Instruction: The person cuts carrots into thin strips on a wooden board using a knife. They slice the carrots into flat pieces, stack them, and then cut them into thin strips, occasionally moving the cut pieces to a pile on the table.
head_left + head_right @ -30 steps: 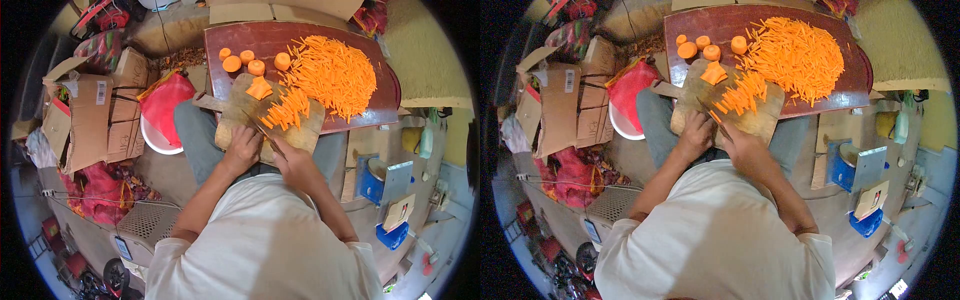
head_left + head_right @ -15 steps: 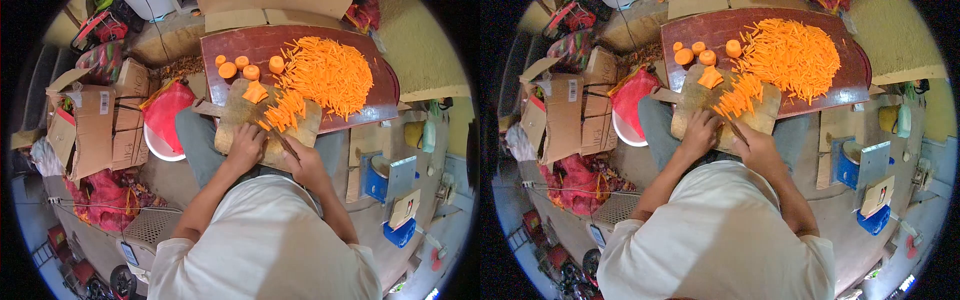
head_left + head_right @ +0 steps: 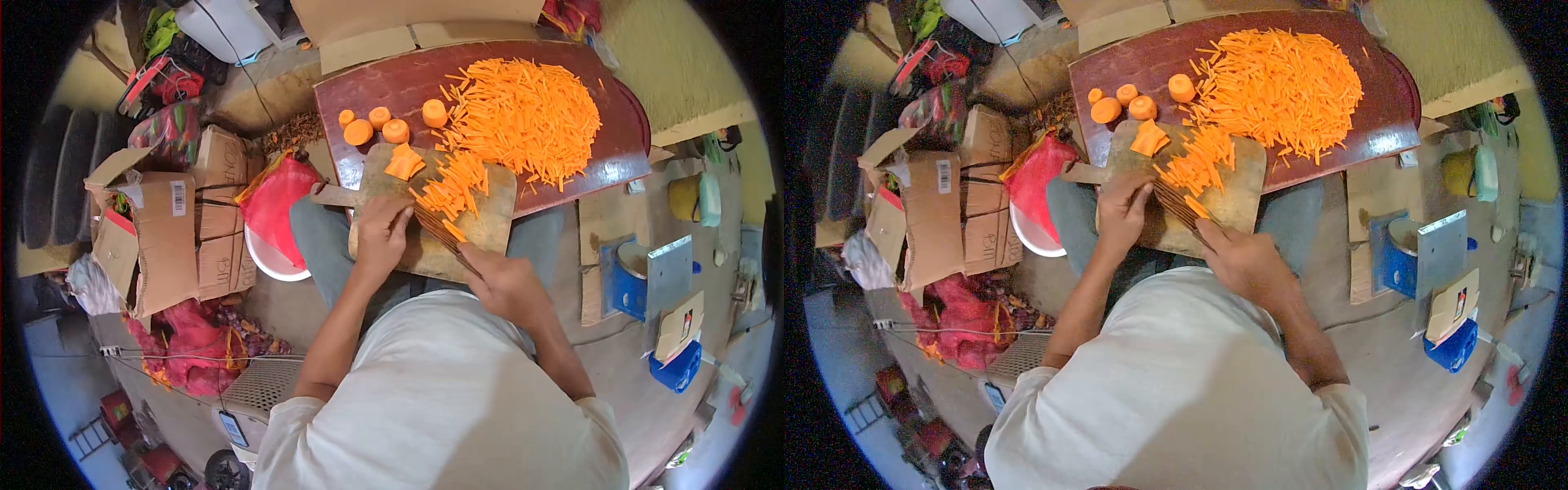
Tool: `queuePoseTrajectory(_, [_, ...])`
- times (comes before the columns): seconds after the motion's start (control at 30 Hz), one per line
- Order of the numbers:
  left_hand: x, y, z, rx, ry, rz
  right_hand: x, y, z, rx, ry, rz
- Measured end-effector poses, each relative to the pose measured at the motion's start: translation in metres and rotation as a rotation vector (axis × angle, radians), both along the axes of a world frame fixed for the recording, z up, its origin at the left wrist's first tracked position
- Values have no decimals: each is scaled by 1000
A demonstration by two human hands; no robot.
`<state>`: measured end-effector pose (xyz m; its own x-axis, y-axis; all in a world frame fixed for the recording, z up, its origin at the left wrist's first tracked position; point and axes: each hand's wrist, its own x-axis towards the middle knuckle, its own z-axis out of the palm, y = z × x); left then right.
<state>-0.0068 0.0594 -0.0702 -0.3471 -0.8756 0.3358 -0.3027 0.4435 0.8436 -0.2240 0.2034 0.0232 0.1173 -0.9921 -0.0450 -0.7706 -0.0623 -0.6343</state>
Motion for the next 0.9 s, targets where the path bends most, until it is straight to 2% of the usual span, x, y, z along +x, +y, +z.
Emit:
queuePoseTrajectory(0.13, [-1, -5, 30, 192, 45, -67, 2, -7, -1, 34, 172, 116])
queuePoseTrajectory(0.23, [-16, -10, 56, -146, -350, -214, 1, -10, -12, -93, 252, 190])
queuePoseTrajectory(0.27, [-17, -14, 42, -67, -392, -322, 0, -10, -17, -137, 285, 212])
queuePoseTrajectory(0.47, [-42, -32, 37, -240, -545, -276, -2, -12, -9, -174, 425, 310])
queuePoseTrajectory(0.67, [-29, -41, 32, -280, -447, -132, 2, -7, -18, -210, 367, 280])
queuePoseTrajectory(0.8, [-3, -44, 16, -22, -204, 5, 6, -7, -20, -108, 298, 272])
queuePoseTrajectory(0.9, [14, -45, 6, 41, -192, 7, 7, -9, -35, -134, 245, 253])
